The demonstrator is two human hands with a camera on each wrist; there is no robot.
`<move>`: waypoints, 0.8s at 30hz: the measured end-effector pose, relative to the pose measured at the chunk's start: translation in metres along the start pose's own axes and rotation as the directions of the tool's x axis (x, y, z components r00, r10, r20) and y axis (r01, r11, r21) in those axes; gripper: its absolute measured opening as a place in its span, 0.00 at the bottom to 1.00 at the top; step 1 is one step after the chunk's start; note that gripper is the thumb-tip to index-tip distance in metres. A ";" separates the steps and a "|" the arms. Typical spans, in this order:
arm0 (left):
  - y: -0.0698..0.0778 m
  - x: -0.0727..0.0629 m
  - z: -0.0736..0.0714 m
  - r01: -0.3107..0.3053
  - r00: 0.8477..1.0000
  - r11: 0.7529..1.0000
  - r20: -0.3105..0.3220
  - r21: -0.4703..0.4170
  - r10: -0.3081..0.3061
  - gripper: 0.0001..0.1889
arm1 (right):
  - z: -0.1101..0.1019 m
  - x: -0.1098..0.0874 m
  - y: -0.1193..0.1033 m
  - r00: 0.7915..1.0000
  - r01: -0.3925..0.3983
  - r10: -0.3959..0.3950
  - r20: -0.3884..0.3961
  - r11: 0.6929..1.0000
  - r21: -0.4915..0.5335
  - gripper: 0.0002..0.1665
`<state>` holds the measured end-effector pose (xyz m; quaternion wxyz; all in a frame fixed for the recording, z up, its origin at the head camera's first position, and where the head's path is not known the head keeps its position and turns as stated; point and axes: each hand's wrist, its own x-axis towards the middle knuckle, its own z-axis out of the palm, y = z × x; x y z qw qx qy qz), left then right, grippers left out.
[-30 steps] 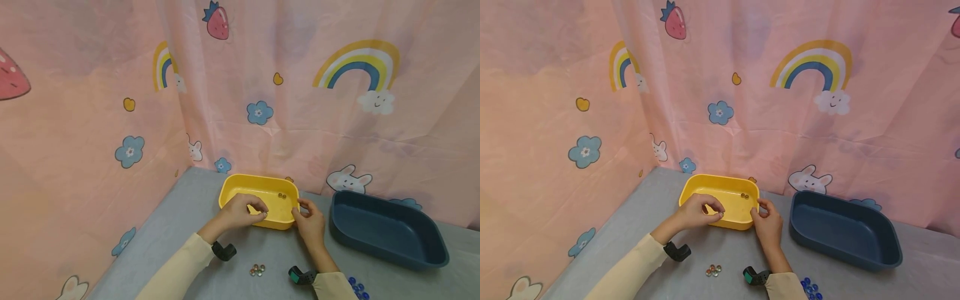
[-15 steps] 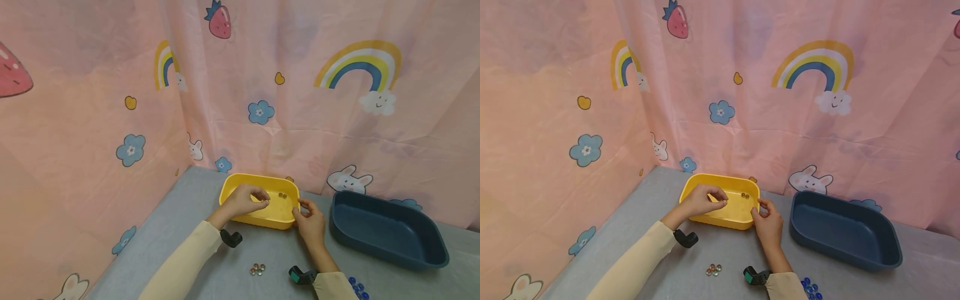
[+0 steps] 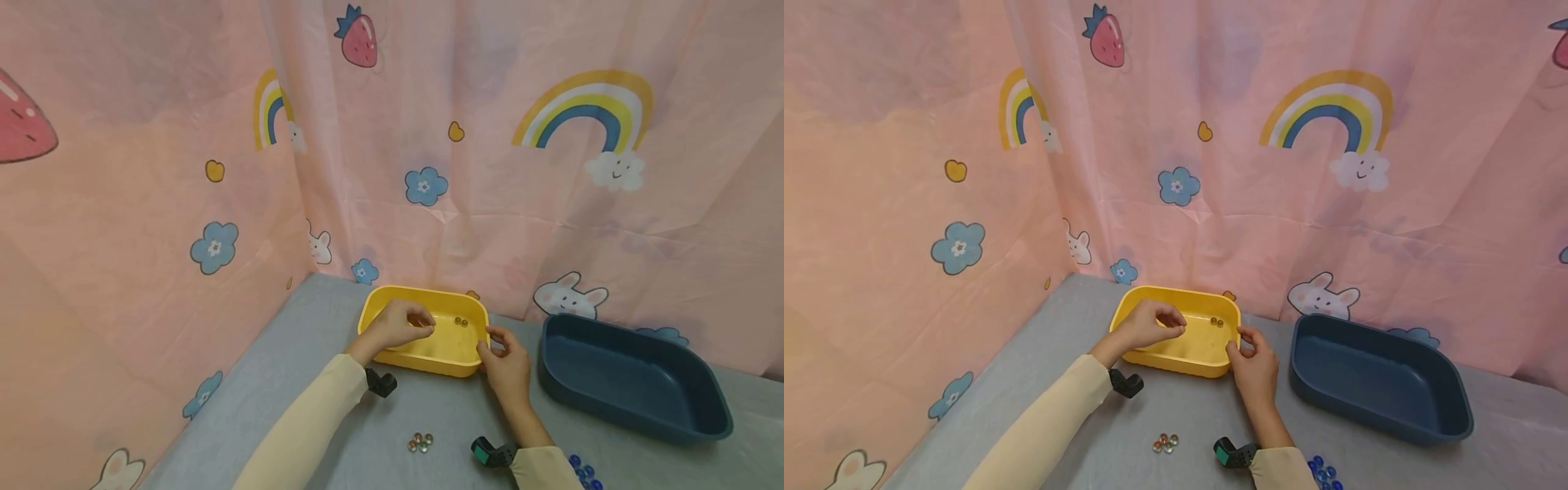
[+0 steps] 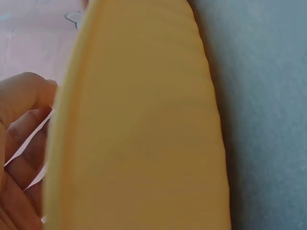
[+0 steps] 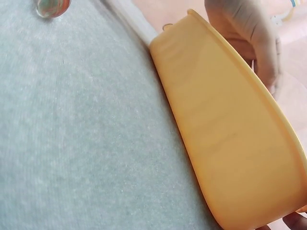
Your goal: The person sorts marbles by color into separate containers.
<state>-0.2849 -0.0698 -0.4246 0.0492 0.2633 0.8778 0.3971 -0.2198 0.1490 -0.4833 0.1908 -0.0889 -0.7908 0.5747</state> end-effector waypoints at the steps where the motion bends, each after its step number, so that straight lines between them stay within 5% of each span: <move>1: -0.002 0.001 0.000 0.008 1.000 1.000 0.002 0.005 -0.008 0.04 | 0.000 0.000 0.000 1.000 -0.001 0.001 0.000 1.000 -0.002 0.19; 13: -0.013 0.012 0.007 0.116 0.993 0.993 0.032 0.006 -0.116 0.05 | 0.002 0.001 0.001 1.000 -0.008 0.008 -0.021 1.000 -0.020 0.19; 24: -0.012 0.019 0.011 0.250 0.965 0.961 0.050 0.117 -0.257 0.03 | 0.001 0.001 0.000 1.000 -0.012 0.012 -0.022 0.999 -0.031 0.19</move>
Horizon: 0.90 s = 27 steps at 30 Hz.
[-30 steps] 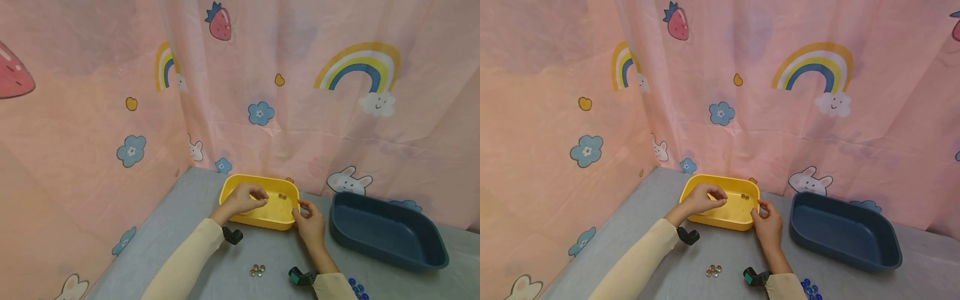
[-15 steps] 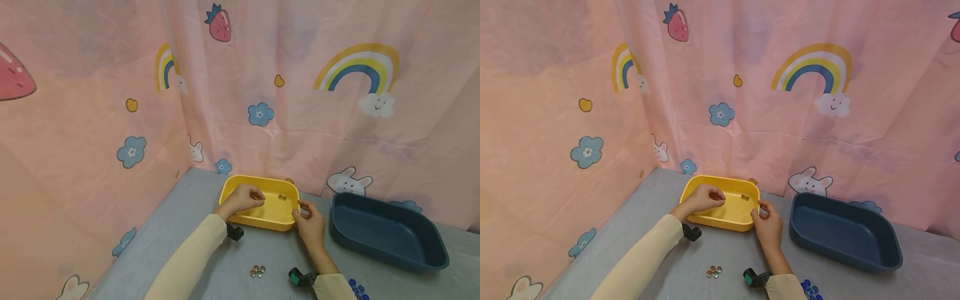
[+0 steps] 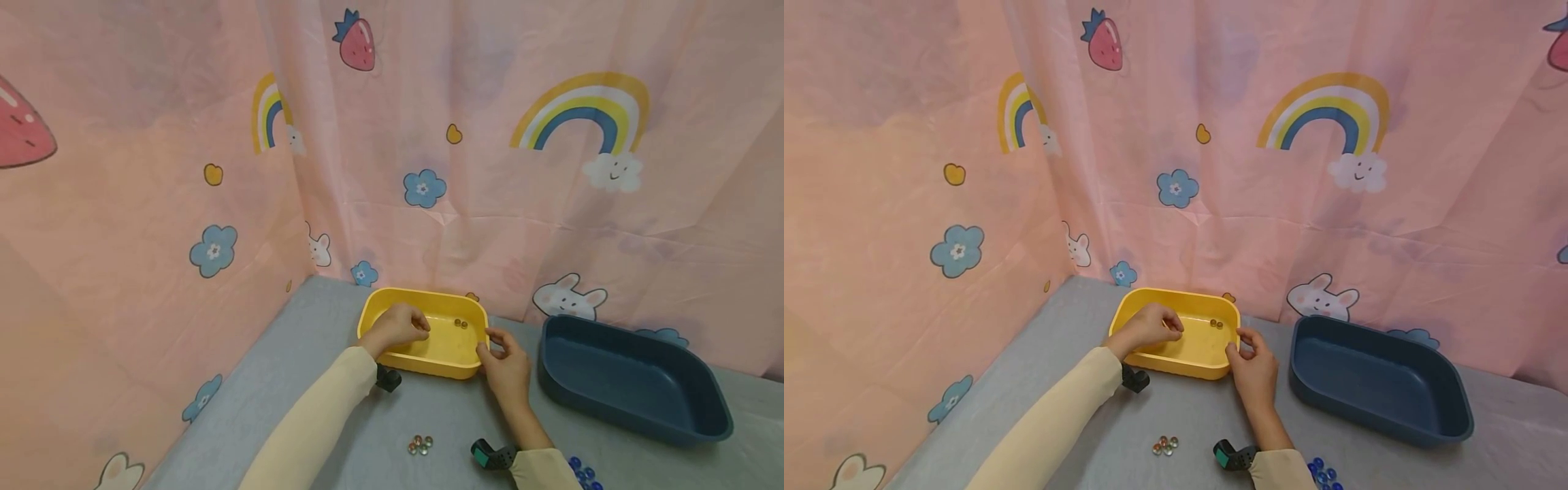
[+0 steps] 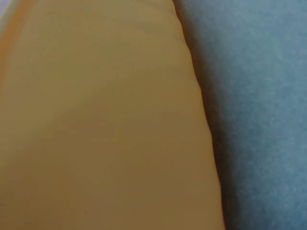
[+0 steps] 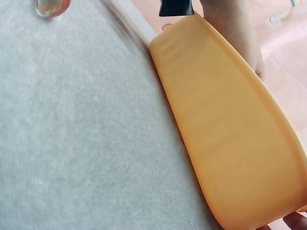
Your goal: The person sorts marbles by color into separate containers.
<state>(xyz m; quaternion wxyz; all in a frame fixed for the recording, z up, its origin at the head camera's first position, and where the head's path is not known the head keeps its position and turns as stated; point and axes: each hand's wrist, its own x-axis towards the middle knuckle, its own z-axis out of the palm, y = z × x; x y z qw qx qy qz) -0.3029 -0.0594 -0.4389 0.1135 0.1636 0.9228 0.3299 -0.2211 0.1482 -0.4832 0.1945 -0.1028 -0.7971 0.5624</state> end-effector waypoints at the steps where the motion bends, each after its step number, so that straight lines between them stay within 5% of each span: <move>1: -0.001 0.001 0.001 0.005 1.000 1.000 0.001 0.007 -0.005 0.03 | 0.000 0.000 0.000 1.000 -0.001 0.001 -0.001 1.000 0.001 0.19; 27: 0.002 0.005 0.005 0.097 0.994 0.992 0.031 0.081 -0.100 0.02 | 0.000 0.001 0.002 1.000 0.012 -0.012 -0.007 1.000 0.004 0.19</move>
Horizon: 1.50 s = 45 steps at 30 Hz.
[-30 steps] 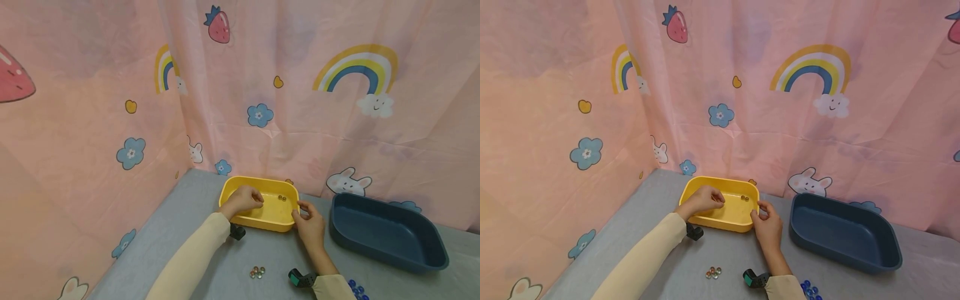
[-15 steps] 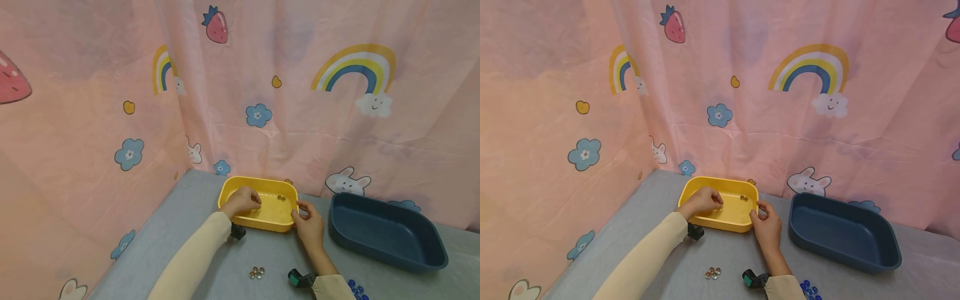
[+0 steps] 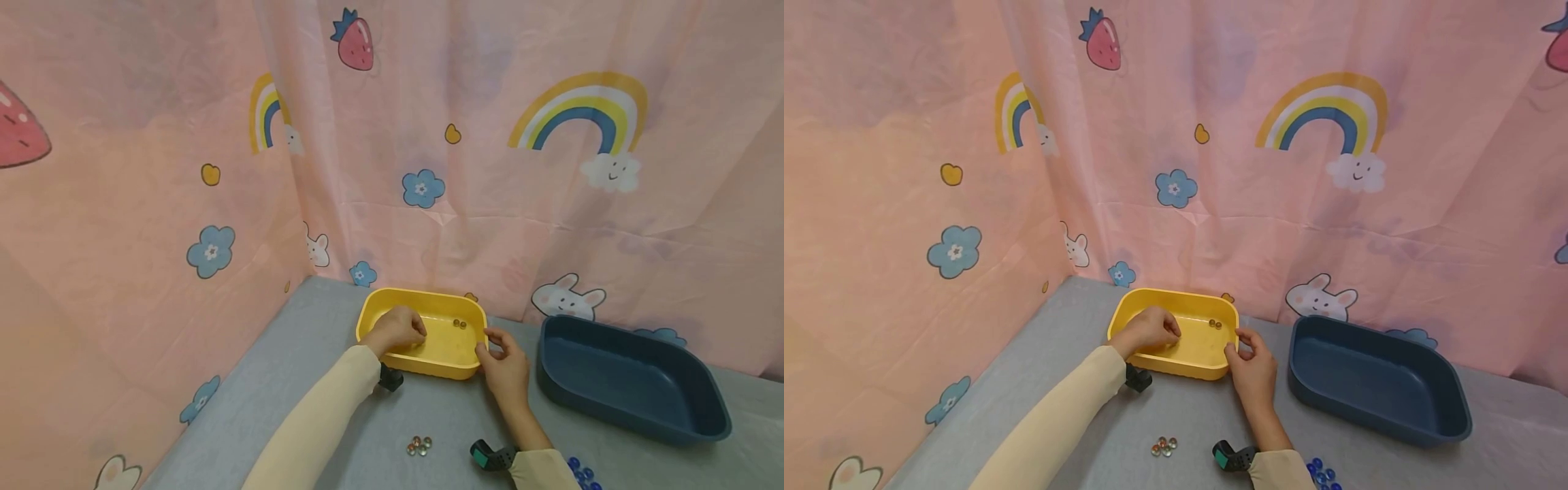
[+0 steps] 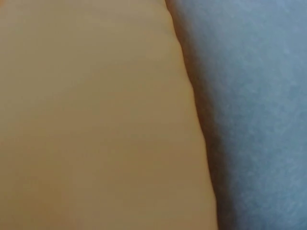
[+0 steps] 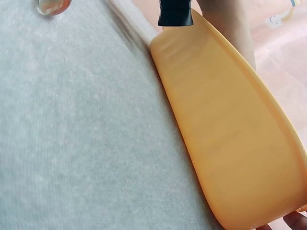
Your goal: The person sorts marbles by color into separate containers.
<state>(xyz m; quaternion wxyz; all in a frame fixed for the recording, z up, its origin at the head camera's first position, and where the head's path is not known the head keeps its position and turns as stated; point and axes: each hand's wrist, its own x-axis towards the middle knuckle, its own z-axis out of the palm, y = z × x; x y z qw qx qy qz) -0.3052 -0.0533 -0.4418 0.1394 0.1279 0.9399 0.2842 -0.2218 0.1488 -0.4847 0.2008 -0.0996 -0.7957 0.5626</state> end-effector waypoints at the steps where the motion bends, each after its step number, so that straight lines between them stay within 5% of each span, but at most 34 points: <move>1: 0.000 0.000 0.000 0.001 1.000 1.000 0.000 0.003 -0.001 0.02 | 0.000 0.000 0.000 1.000 0.001 -0.001 0.000 1.000 0.000 0.19; 12: -0.003 0.001 0.001 -0.041 0.999 0.999 -0.035 0.021 0.041 0.07 | 0.001 -0.001 -0.001 1.000 0.006 -0.006 -0.008 1.000 -0.005 0.19; 24: -0.001 -0.015 -0.006 -0.098 0.994 0.994 -0.052 -0.043 0.095 0.16 | 0.001 -0.002 0.001 0.999 0.020 -0.021 -0.028 1.000 -0.022 0.18; 45: 0.011 -0.047 -0.016 -0.279 0.956 0.958 -0.115 -0.065 0.270 0.17 | 0.001 0.000 0.000 1.000 0.022 -0.022 -0.016 1.000 -0.006 0.18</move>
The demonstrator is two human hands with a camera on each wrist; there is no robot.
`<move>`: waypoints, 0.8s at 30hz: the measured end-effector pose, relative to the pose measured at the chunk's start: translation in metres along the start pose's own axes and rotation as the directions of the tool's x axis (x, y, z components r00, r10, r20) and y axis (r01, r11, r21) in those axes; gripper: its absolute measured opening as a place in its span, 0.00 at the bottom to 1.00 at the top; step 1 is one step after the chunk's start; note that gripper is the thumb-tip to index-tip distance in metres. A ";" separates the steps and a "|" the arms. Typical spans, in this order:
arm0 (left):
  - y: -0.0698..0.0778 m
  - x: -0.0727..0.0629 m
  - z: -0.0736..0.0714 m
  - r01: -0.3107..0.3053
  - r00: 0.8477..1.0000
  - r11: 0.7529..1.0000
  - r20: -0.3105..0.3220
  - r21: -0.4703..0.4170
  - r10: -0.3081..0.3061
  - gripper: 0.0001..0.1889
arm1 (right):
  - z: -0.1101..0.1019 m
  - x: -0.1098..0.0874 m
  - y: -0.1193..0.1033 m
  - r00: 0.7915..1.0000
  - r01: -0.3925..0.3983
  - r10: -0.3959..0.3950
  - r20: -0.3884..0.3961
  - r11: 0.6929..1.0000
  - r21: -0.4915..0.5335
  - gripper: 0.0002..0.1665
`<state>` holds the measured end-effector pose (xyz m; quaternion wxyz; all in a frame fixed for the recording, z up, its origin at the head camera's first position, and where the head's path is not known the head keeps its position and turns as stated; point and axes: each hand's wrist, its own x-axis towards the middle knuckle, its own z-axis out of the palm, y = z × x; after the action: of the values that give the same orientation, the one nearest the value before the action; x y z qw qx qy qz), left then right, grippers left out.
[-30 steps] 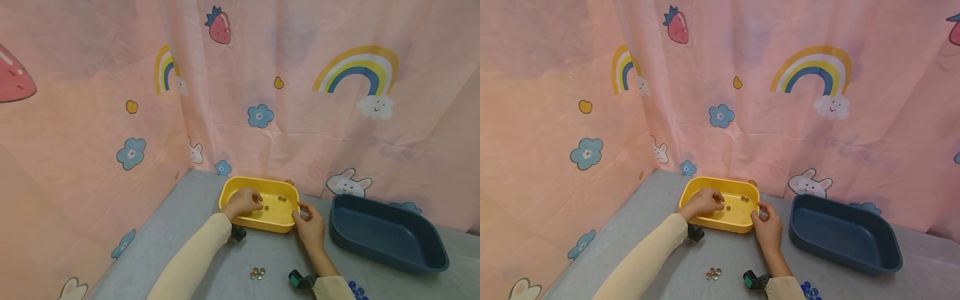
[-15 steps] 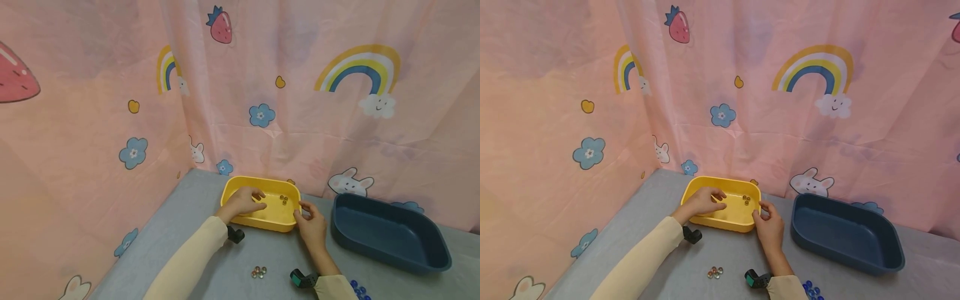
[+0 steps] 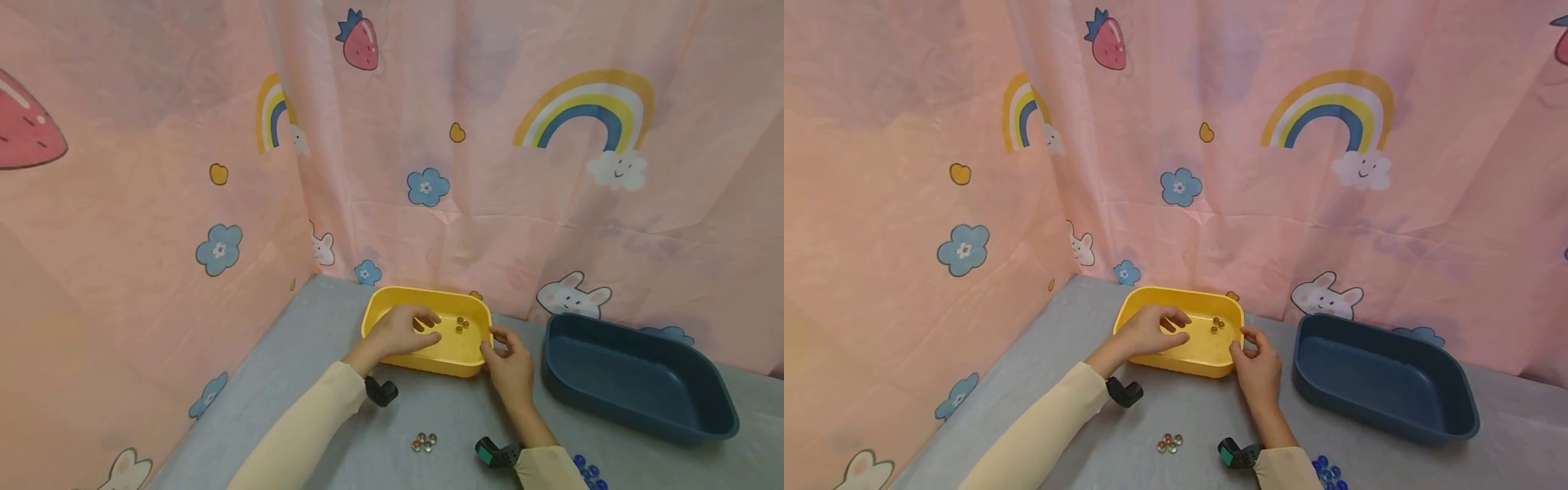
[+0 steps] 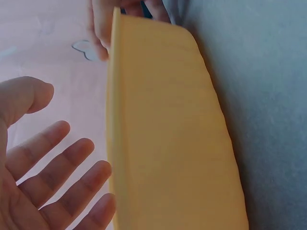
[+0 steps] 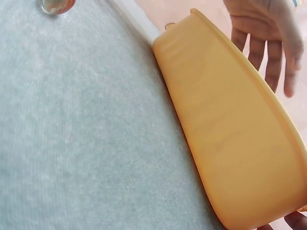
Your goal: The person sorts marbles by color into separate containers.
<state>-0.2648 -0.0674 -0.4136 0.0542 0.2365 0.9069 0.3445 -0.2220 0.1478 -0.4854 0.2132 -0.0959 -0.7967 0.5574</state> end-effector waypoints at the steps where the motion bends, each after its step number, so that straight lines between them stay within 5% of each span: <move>1: 0.001 -0.002 -0.001 -0.017 1.000 1.000 -0.002 -0.001 0.017 0.17 | 0.000 0.000 0.000 1.000 0.001 -0.001 0.001 1.000 -0.002 0.18; 10: 0.012 -0.020 0.000 -0.134 0.991 0.991 0.016 -0.017 0.134 0.15 | 0.000 0.000 -0.001 1.000 0.002 -0.002 0.005 1.000 -0.010 0.18; 24: 0.014 -0.055 0.014 -0.185 0.980 0.982 0.065 -0.044 0.187 0.13 | -0.001 -0.001 -0.002 0.999 -0.031 0.031 0.022 0.999 -0.015 0.19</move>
<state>-0.2065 -0.0753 -0.4189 0.0573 0.3309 0.8718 0.3567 -0.2203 0.1477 -0.4833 0.1951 -0.1038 -0.8013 0.5559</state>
